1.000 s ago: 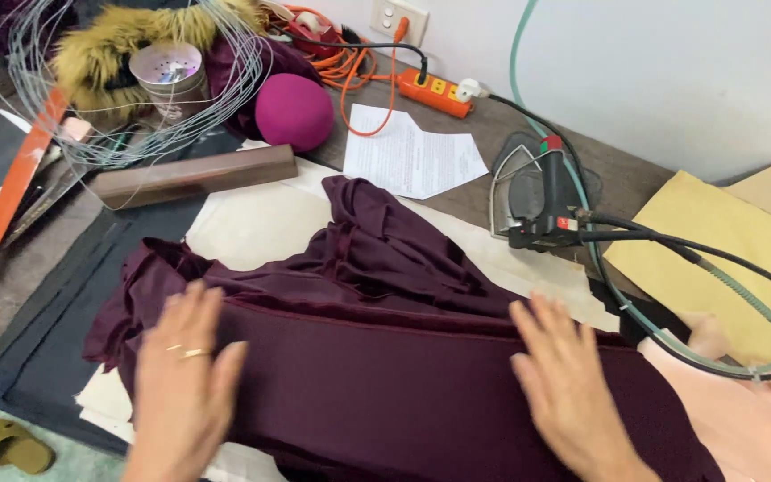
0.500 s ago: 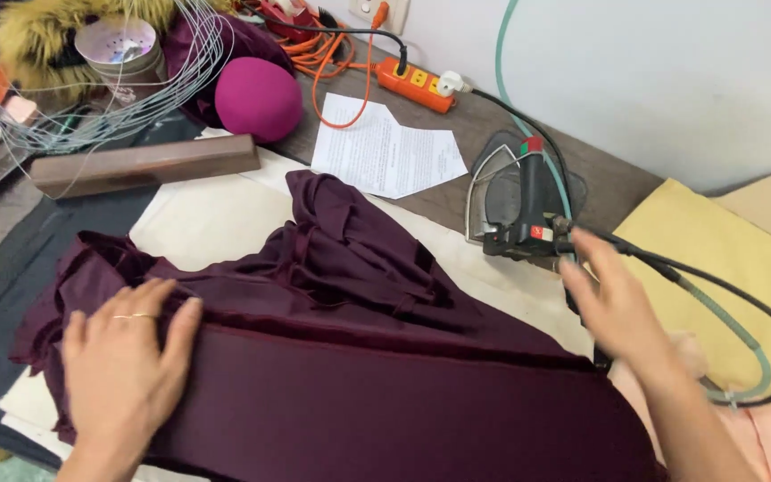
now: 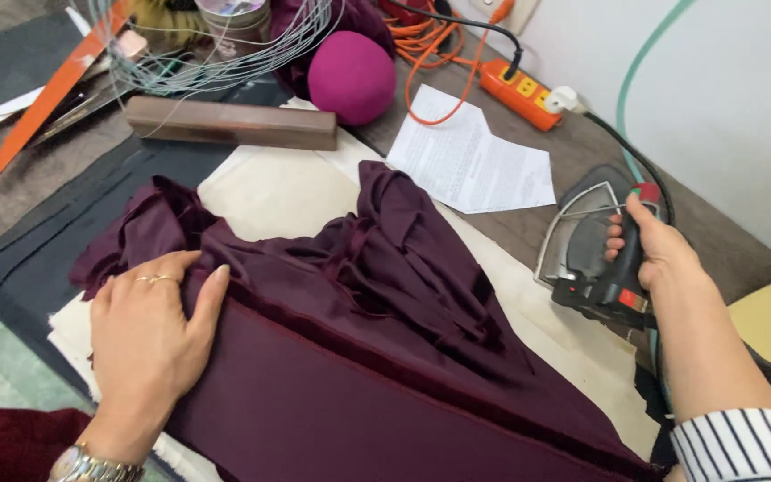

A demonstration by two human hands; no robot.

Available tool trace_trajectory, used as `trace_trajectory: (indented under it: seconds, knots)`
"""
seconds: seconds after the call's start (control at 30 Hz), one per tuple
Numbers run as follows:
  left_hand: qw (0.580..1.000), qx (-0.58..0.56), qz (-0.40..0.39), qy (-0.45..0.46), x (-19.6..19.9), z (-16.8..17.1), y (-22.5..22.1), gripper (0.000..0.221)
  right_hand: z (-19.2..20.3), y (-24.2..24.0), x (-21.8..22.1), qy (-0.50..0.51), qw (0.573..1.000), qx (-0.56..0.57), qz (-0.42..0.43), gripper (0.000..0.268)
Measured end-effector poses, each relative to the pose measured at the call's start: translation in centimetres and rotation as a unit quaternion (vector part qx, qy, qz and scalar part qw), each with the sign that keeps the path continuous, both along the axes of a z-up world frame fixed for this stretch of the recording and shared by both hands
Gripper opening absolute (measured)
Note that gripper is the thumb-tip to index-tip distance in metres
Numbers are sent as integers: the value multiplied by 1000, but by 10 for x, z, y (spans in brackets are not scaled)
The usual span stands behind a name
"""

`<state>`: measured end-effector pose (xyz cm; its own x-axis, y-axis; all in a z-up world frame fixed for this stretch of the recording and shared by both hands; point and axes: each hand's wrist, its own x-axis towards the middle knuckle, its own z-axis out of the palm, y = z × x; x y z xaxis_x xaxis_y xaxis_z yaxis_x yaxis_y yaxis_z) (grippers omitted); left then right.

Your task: Ironing a dark purple garment on a pressing table in a sewing factory.

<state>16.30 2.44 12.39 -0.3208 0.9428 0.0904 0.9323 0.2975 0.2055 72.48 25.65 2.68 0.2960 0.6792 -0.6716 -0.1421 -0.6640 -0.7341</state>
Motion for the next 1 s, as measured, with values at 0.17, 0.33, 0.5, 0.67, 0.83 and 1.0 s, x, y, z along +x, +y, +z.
trace_trajectory:
  seconds: [0.17, 0.33, 0.5, 0.67, 0.83, 1.0]
  knots:
    - [1000, -6, -5, 6, -1, -1, -1, 52, 30, -25, -30, -51, 998, 16, -20, 43]
    - [1000, -15, -10, 8, -2, -2, 2, 54, 118, -82, -78, -108, 991, 57, 48, 43]
    - [1000, -8, -13, 9, -3, -3, 1, 57, 205, -148, -95, -197, 938, 131, 252, 49]
    - [999, 15, -26, 13, -5, -9, 1, 53, 258, -215, -118, -380, 866, 124, 301, 33]
    - [998, 46, -41, -12, -10, -11, 2, 50, 280, -273, -165, -476, 829, -75, 282, 28]
    - [848, 267, -31, -456, -42, 8, -25, 28, 266, -296, -212, -511, 745, -195, 382, 31]
